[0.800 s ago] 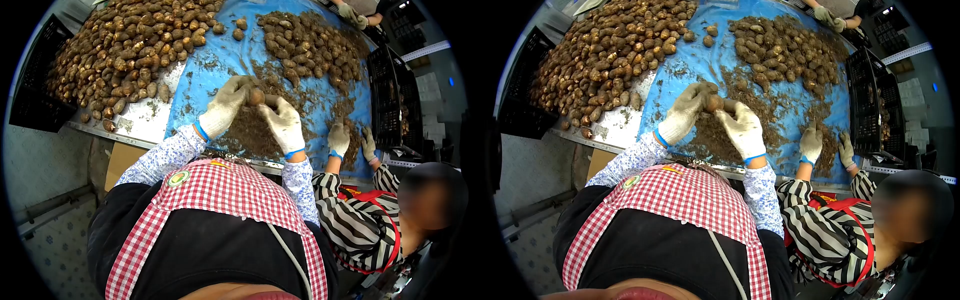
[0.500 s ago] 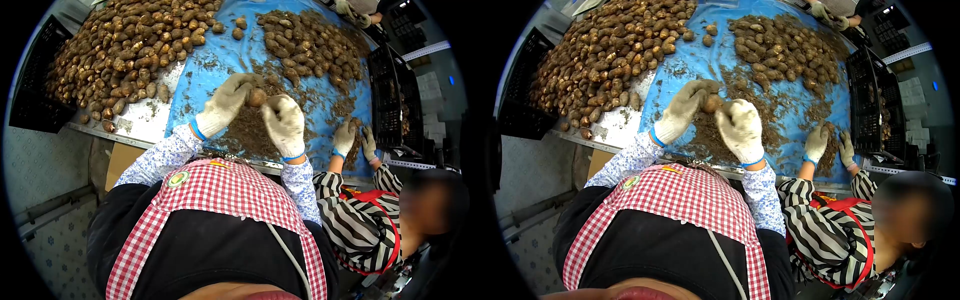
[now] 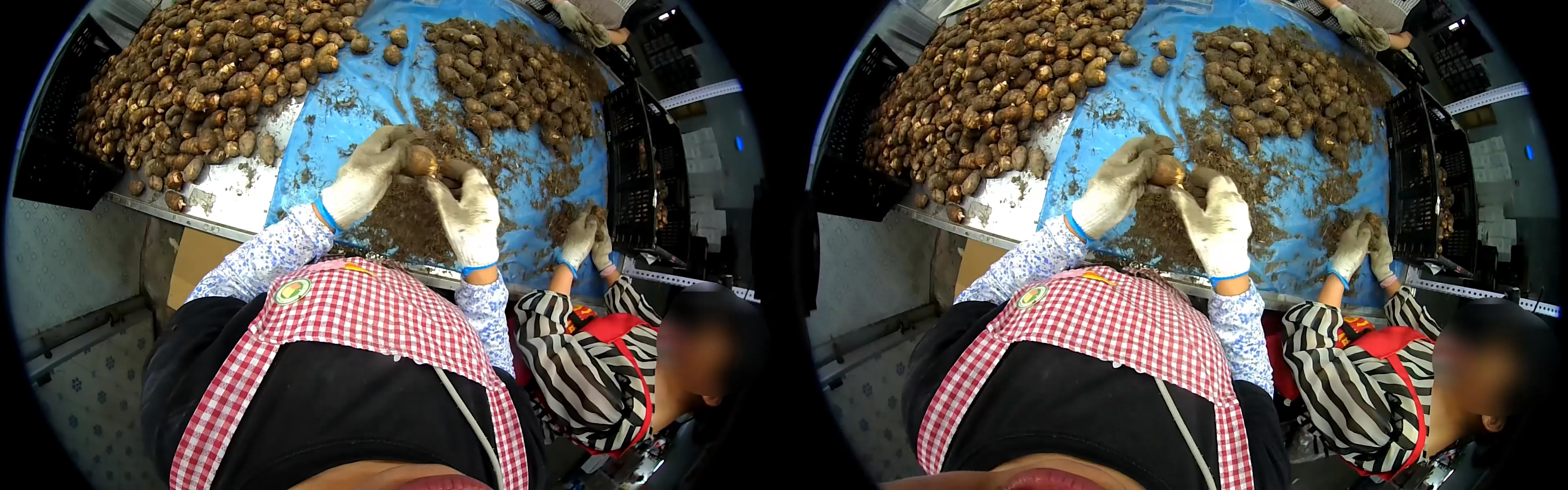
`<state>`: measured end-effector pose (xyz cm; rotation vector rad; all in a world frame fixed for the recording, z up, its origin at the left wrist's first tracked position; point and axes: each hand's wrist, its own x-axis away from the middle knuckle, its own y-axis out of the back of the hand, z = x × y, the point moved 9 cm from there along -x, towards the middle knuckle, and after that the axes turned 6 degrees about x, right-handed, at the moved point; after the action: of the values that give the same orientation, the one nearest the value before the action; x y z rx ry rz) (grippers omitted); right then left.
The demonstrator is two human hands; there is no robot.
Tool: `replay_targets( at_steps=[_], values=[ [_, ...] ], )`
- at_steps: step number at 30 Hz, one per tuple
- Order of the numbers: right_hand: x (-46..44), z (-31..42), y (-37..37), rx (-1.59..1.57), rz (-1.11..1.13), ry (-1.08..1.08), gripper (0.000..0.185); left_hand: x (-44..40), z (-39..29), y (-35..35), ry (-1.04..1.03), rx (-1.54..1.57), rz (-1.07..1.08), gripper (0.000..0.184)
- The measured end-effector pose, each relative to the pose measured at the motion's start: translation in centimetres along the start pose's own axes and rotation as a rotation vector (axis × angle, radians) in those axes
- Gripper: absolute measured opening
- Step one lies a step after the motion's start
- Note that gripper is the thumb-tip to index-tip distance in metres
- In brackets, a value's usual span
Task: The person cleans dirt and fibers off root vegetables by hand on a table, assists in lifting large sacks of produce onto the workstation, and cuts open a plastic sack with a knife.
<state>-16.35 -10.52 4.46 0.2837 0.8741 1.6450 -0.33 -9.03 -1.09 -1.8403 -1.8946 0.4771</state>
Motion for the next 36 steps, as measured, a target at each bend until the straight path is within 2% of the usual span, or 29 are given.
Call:
replay_targets(
  at_steps=[3,5,6,9,10,11,12,13,14,15,16,17,18,19,22,24,25,28,31,32,33,35,36],
  values=[
    [0.2,4.6,-0.2,0.501,-0.008,0.283,0.012,-0.1,-1.8,-0.9,-0.182,-0.493,-0.042,0.032],
    [0.4,6.4,-0.6,0.658,-0.064,0.488,0.009,0.3,-2.4,-0.9,-0.296,-0.763,-0.080,0.029],
    [0.4,6.7,-0.8,0.646,-0.047,0.522,0.008,0.6,-2.9,-1.1,-0.306,-0.845,-0.087,0.027],
    [1.0,8.5,-2.0,0.555,0.053,0.680,0.010,0.1,-1.7,-0.2,0.020,-0.313,-0.179,0.033],
    [2.0,10.2,-2.9,0.487,0.117,0.761,0.012,0.5,-1.0,-0.4,0.086,-0.018,-0.103,0.033],
    [2.9,11.5,-3.7,0.416,0.178,0.837,0.013,0.4,0.2,0.5,0.156,0.084,-0.225,0.034],
    [3.1,11.5,-3.4,0.344,0.036,0.863,0.022,0.1,1.2,1.4,0.181,0.320,-0.302,0.034],
    [1.9,7.7,-4.9,0.355,0.127,0.614,0.023,-0.2,2.3,2.3,0.202,0.560,-0.376,0.035],
    [1.3,2.3,-6.5,0.362,0.220,0.366,0.023,-0.6,2.0,2.1,0.136,0.524,-0.227,0.033],
    [1.2,-1.9,-6.3,0.206,0.223,0.139,0.023,-0.4,1.9,2.0,0.070,0.487,-0.084,0.033],
    [1.2,-3.8,-5.3,-0.132,0.170,0.005,0.023,-0.3,0.9,1.6,-0.016,0.422,0.056,0.034],
    [1.3,-5.3,-4.7,-0.351,0.120,-0.077,0.023,-0.2,0.9,1.9,-0.041,0.336,0.050,0.034],
    [1.2,-5.1,-3.9,-0.410,0.089,-0.099,0.023,0.2,-0.2,1.3,-0.061,0.251,0.045,0.034],
    [0.7,-1.3,-1.4,-0.085,0.120,-0.118,0.028,0.3,-0.9,0.8,-0.077,0.164,0.044,0.035],
    [-0.1,1.0,-1.3,0.109,0.159,0.020,0.030,0.5,-1.5,-0.7,-0.103,0.146,0.112,0.038],
    [-0.4,1.7,-1.8,0.078,0.184,-0.040,0.028,-0.3,0.4,-1.0,-0.008,0.399,0.151,0.039],
    [-0.5,1.9,-2.2,0.051,0.218,-0.067,0.027,-0.3,0.7,-1.0,-0.005,0.430,0.140,0.040],
    [-0.5,2.6,-2.6,0.199,0.204,-0.012,0.025,-0.1,0.6,-0.8,-0.022,0.445,0.142,0.039],
    [-0.9,-1.2,-3.4,0.373,0.134,-0.076,0.024,0.0,1.1,-0.6,0.016,0.666,0.179,0.038],
    [-0.6,-3.3,-3.5,0.269,0.087,-0.134,0.024,0.4,0.3,-0.6,-0.044,0.505,0.163,0.039],
    [-0.2,-3.4,-3.0,0.232,0.044,-0.138,0.024,0.1,0.1,-0.3,-0.048,0.517,0.172,0.040],
    [0.1,-2.3,-1.9,0.110,-0.055,-0.052,0.019,0.1,0.3,0.5,-0.035,0.546,0.180,0.042],
    [0.3,-2.1,-1.9,0.033,-0.080,-0.014,0.021,0.3,0.4,0.8,-0.032,0.458,0.093,0.047]
  ],
)
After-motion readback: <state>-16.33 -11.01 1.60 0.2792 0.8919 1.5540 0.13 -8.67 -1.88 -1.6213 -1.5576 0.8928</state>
